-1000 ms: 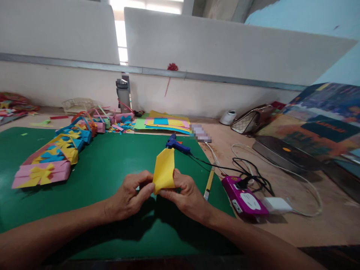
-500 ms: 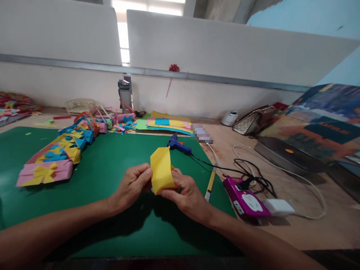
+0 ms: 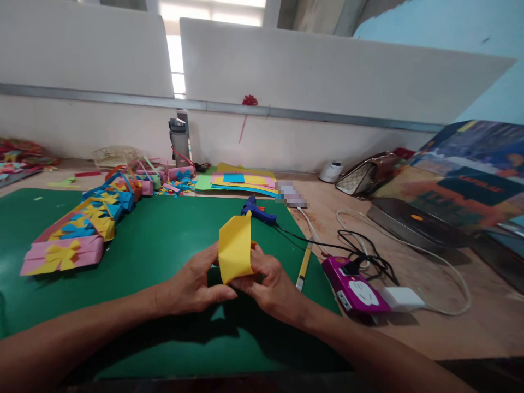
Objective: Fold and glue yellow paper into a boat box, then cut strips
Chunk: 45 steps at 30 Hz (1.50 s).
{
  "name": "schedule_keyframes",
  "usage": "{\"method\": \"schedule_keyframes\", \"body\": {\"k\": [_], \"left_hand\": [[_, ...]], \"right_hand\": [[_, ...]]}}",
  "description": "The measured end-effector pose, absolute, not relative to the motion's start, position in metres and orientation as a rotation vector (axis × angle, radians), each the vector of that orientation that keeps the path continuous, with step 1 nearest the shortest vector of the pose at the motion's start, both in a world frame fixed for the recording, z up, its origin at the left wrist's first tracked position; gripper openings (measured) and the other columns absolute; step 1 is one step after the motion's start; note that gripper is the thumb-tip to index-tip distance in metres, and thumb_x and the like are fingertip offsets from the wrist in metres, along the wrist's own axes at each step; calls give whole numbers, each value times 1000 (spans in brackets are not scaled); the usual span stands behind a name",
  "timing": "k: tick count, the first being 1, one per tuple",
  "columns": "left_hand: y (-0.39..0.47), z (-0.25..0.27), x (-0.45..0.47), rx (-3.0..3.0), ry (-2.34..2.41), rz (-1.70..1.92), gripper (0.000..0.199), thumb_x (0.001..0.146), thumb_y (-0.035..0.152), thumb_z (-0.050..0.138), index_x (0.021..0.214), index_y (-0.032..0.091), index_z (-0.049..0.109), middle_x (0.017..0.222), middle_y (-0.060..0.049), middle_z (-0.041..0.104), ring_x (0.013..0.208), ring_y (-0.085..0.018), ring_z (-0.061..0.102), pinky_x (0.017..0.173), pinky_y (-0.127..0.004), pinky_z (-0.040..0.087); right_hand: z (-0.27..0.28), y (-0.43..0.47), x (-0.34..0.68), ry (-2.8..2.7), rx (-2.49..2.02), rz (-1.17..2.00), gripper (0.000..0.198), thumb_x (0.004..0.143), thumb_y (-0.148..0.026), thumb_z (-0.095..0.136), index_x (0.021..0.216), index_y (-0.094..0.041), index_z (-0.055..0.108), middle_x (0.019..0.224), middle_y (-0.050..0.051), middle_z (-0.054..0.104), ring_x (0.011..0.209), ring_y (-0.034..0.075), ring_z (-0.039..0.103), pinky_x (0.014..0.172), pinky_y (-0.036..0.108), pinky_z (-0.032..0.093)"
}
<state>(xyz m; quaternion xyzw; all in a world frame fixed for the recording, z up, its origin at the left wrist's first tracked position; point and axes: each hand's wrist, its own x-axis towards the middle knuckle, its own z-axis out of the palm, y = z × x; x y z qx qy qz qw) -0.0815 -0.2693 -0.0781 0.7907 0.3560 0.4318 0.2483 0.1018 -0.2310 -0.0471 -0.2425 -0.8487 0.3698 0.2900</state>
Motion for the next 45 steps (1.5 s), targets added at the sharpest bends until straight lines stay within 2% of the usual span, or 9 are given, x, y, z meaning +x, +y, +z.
{"method": "schedule_keyframes", "body": {"k": [8, 11, 15, 18, 22, 26, 30, 34, 45], "left_hand": [[-267, -90, -82, 2016, 1061, 1268, 91, 74, 38, 68, 143, 21, 11, 132, -16, 46, 114, -29, 51, 90, -41, 47], [-266, -89, -85, 2069, 1012, 1273, 81, 73, 38, 70, 139, 23, 25, 131, -13, 48, 114, -28, 51, 92, -39, 46], [-265, -86, -86, 2092, 972, 1196, 62, 74, 38, 70, 128, 22, 44, 125, -10, 54, 112, -27, 52, 93, -38, 46], [-265, -86, -86, 2042, 997, 1188, 66, 75, 35, 68, 133, 22, 38, 126, -12, 53, 111, -27, 52, 90, -37, 47], [-267, -87, -86, 1961, 1070, 1243, 84, 78, 29, 65, 144, 23, 14, 125, -15, 53, 107, -25, 54, 85, -37, 48], [-270, -83, -85, 1846, 1050, 1251, 79, 78, 30, 65, 142, 21, 20, 125, -13, 54, 106, -24, 55, 83, -33, 48], [-271, -72, -79, 1533, 1084, 1284, 34, 81, 33, 58, 109, 14, 56, 97, -7, 64, 82, -17, 60, 71, -26, 48], [-267, -65, -73, 1366, 1170, 1259, 28, 76, 38, 61, 63, 14, 54, 56, 3, 53, 51, -8, 46, 50, -20, 38], [-262, -63, -76, 1235, 1246, 1266, 32, 70, 43, 63, 58, 16, 49, 50, 3, 51, 47, -9, 46, 48, -21, 37]], "right_hand": [[-39, -234, 102, -2230, -685, 1037, 9, 78, -20, 57, 86, -20, 62, 93, 3, 64, 94, 20, 53, 90, 35, 37], [-40, -233, 103, -2243, -669, 1023, 15, 76, -19, 58, 91, -20, 61, 98, 4, 63, 96, 21, 53, 92, 35, 35], [-42, -230, 104, -2311, -639, 1012, 4, 77, -19, 58, 80, -18, 60, 83, 1, 63, 85, 18, 54, 90, 35, 36], [-42, -230, 103, -2313, -588, 988, 8, 79, -19, 58, 71, -19, 59, 75, -1, 63, 80, 17, 55, 90, 36, 36], [-43, -230, 103, -2240, -586, 982, 9, 79, -17, 58, 80, -22, 65, 88, 0, 67, 89, 18, 56, 87, 34, 39], [-44, -231, 103, -2219, -684, 1012, 14, 77, -13, 59, 85, -21, 66, 92, 1, 67, 90, 18, 56, 84, 34, 41], [-47, -231, 101, -2265, -689, 981, 14, 73, -9, 64, 81, -21, 66, 84, -1, 68, 87, 17, 56, 86, 34, 37], [-49, -228, 100, -2325, -603, 907, 13, 73, -10, 67, 77, -22, 66, 80, -4, 69, 78, 15, 58, 93, 38, 29], [-50, -228, 104, -2359, -599, 636, 6, 78, -15, 63, 77, -21, 63, 78, -2, 67, 78, 14, 58, 95, 39, 26]]}}
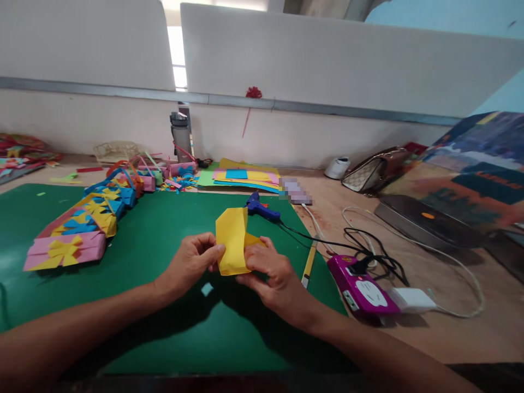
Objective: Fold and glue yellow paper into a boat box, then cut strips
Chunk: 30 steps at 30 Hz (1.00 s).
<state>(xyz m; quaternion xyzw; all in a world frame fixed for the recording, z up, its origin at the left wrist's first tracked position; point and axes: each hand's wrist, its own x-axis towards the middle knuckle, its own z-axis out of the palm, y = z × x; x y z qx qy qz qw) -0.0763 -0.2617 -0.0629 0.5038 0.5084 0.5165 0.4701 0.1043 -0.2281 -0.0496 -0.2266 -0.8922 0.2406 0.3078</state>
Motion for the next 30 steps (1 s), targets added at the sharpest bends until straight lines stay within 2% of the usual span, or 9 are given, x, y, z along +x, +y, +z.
{"method": "schedule_keyframes", "body": {"k": [5, 8, 11, 13, 17, 20, 26, 30], "left_hand": [[-263, -60, -74, 1234, 1262, 1284, 31, 68, 43, 63, 58, 17, 49, 49, 4, 50, 46, -9, 45, 46, -21, 38], [-264, -61, -72, 1245, 1244, 1270, 30, 66, 41, 64, 58, 16, 50, 49, 4, 50, 46, -8, 45, 46, -20, 37], [-265, -63, -71, 1252, 1207, 1247, 29, 67, 38, 64, 57, 16, 49, 50, 4, 49, 46, -8, 44, 46, -20, 37], [-265, -65, -71, 1248, 1188, 1248, 29, 68, 38, 64, 57, 16, 50, 51, 4, 50, 46, -7, 44, 46, -20, 37], [-263, -68, -74, 1245, 1165, 1236, 32, 74, 41, 60, 58, 16, 50, 51, 3, 51, 47, -8, 46, 48, -20, 37], [-262, -72, -77, 1205, 1132, 1214, 33, 78, 43, 58, 60, 16, 50, 51, 3, 51, 48, -8, 46, 49, -20, 37], [-264, -71, -75, 1282, 1136, 1237, 33, 78, 43, 57, 60, 17, 50, 53, 3, 51, 50, -9, 47, 50, -20, 38], [-269, -64, -71, 1364, 1188, 1285, 31, 78, 41, 55, 58, 17, 49, 55, 3, 50, 52, -10, 48, 50, -21, 39]], "right_hand": [[-51, -229, 105, -2299, -566, 580, 8, 81, -22, 60, 73, -22, 62, 73, -1, 65, 71, 14, 57, 95, 39, 30], [-52, -229, 104, -2278, -539, 595, 14, 82, -26, 59, 70, -22, 62, 65, -2, 62, 64, 13, 55, 89, 38, 36], [-52, -229, 104, -2278, -516, 632, 13, 83, -27, 58, 73, -22, 64, 67, -1, 64, 64, 14, 55, 84, 36, 39], [-52, -229, 104, -2288, -521, 624, 12, 83, -27, 58, 74, -22, 64, 68, -1, 65, 65, 14, 55, 86, 36, 38], [-51, -228, 105, -2307, -607, 524, 11, 82, -24, 58, 72, -23, 63, 70, -2, 66, 68, 14, 57, 97, 42, 27], [-51, -227, 105, -2290, -659, 537, 8, 80, -23, 60, 73, -22, 62, 72, -2, 66, 71, 14, 58, 99, 44, 22], [-45, -230, 103, -2250, -719, 649, 17, 75, -35, 66, 69, -21, 61, 70, -3, 64, 68, 14, 57, 95, 42, 26], [-39, -234, 102, -2237, -735, 683, 12, 79, -27, 59, 69, -20, 62, 70, -2, 64, 69, 13, 56, 95, 39, 26]]}}
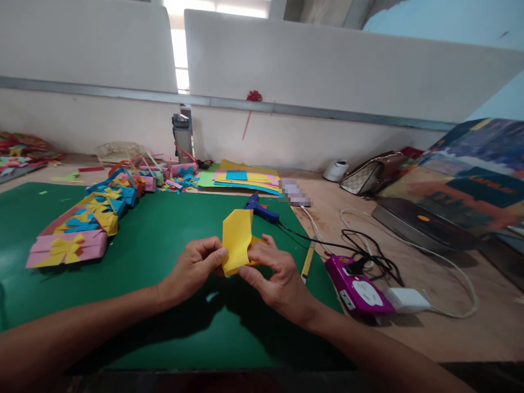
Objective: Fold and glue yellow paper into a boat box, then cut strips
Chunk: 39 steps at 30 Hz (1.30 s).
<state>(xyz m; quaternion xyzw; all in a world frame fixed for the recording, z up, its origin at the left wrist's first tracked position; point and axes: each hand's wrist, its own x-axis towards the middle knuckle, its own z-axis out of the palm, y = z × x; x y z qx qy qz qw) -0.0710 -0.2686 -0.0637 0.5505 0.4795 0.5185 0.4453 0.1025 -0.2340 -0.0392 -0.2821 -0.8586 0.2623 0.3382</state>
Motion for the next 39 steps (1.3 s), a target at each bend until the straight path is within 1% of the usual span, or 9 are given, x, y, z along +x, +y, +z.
{"method": "schedule_keyframes", "body": {"k": [5, 11, 17, 19, 22, 26, 31, 37, 39], "left_hand": [[-272, -64, -71, 1504, 1247, 1320, 28, 82, 35, 50, 60, 17, 48, 56, 3, 50, 53, -10, 47, 51, -20, 38], [-272, -72, -73, 1754, 1264, 1304, 26, 86, 30, 46, 64, 16, 48, 60, 3, 46, 56, -9, 41, 54, -21, 34], [-271, -73, -75, 1984, 1218, 1295, 24, 88, 25, 44, 67, 16, 50, 61, 3, 46, 58, -9, 41, 57, -21, 33], [-271, -74, -75, 2021, 1211, 1261, 24, 89, 26, 43, 68, 16, 49, 62, 3, 47, 58, -10, 41, 57, -22, 33], [-272, -74, -75, 2076, 1203, 1200, 24, 89, 25, 41, 69, 16, 49, 62, 3, 46, 57, -10, 40, 56, -22, 33], [-272, -73, -76, 2137, 1202, 1099, 24, 90, 24, 37, 70, 16, 48, 64, 3, 45, 58, -10, 40, 57, -22, 33], [-270, -72, -78, 2174, 1193, 1050, 24, 91, 24, 33, 74, 16, 48, 64, 3, 44, 59, -10, 40, 57, -22, 33], [-265, -68, -80, 2050, 1186, 1010, 26, 90, 27, 34, 69, 17, 46, 62, 3, 43, 58, -10, 40, 56, -22, 33], [-262, -67, -82, 1973, 1189, 1015, 27, 90, 27, 35, 67, 17, 44, 62, 3, 44, 58, -10, 41, 55, -22, 34]], "right_hand": [[-37, -235, 102, -2179, -753, 751, 9, 78, -22, 58, 70, -20, 62, 75, -2, 66, 72, 15, 58, 96, 38, 26], [-39, -235, 101, -2143, -716, 769, 15, 79, -17, 53, 68, -21, 63, 73, -3, 66, 71, 13, 59, 94, 37, 28], [-42, -234, 101, -2131, -668, 779, 14, 79, -17, 55, 69, -20, 65, 70, -3, 67, 68, 13, 58, 93, 35, 32], [-43, -234, 101, -2125, -663, 786, 13, 78, -17, 56, 69, -20, 65, 69, -2, 67, 68, 13, 58, 89, 33, 36], [-43, -234, 101, -2111, -697, 795, 12, 78, -17, 57, 70, -20, 65, 68, -1, 67, 67, 13, 59, 76, 28, 43], [-42, -235, 102, -2123, -738, 789, 11, 78, -18, 57, 70, -20, 64, 69, -1, 67, 64, 13, 60, 63, 24, 45], [-44, -235, 103, -2135, -714, 761, 11, 81, -19, 55, 79, -20, 65, 74, 0, 69, 65, 13, 62, 62, 24, 46], [-42, -228, 99, -2096, -784, 807, 11, 81, -22, 54, 74, -18, 61, 67, 0, 63, 60, 12, 58, 57, 23, 45], [-39, -224, 96, -2101, -814, 830, 10, 82, -22, 52, 77, -18, 60, 68, 0, 63, 60, 12, 57, 57, 23, 45]]}}
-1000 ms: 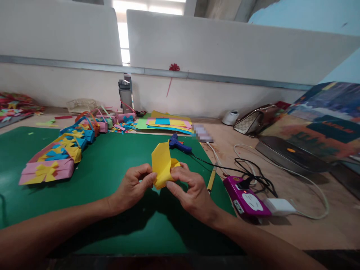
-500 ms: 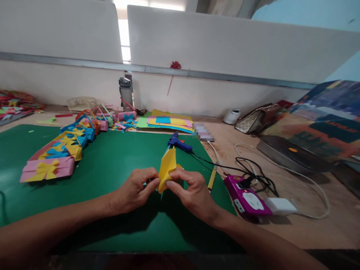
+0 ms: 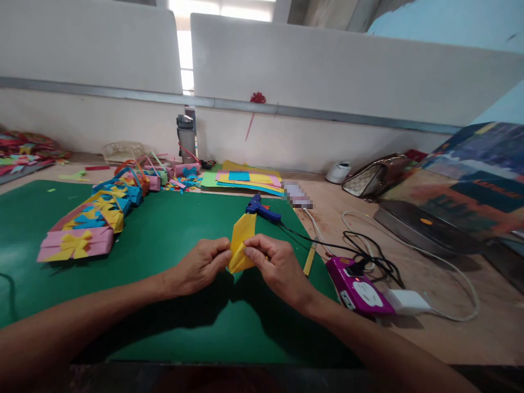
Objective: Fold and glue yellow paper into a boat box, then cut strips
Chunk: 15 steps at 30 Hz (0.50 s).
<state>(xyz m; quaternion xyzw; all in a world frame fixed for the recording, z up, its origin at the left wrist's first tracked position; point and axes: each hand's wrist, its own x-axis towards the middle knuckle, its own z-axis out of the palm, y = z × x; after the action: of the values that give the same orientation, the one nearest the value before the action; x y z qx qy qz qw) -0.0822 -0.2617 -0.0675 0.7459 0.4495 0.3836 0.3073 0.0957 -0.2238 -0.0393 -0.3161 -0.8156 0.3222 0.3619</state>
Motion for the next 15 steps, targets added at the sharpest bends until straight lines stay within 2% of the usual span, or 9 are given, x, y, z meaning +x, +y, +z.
{"method": "schedule_keyframes", "body": {"k": [4, 7, 15], "left_hand": [[-257, -68, -89, 1865, 1180, 1030, 26, 89, 27, 34, 68, 17, 45, 63, 2, 47, 59, -11, 43, 56, -23, 35], [-255, -69, -94, 1892, 1172, 1043, 26, 90, 28, 34, 68, 17, 44, 63, 3, 46, 59, -11, 42, 56, -23, 34], [-251, -70, -105, 2074, 1170, 1020, 27, 92, 30, 29, 70, 18, 41, 64, 3, 40, 59, -11, 37, 58, -24, 32]], "right_hand": [[-34, -218, 88, -2100, -872, 923, 5, 81, -20, 50, 86, -19, 53, 62, -3, 61, 56, 12, 57, 57, 23, 45], [-29, -215, 81, -2132, -874, 928, 5, 80, -17, 50, 85, -20, 50, 60, -4, 61, 54, 12, 57, 57, 23, 45], [-23, -207, 70, -2243, -834, 797, 8, 80, -20, 54, 74, -19, 59, 68, -1, 65, 61, 12, 61, 59, 22, 45]]}}
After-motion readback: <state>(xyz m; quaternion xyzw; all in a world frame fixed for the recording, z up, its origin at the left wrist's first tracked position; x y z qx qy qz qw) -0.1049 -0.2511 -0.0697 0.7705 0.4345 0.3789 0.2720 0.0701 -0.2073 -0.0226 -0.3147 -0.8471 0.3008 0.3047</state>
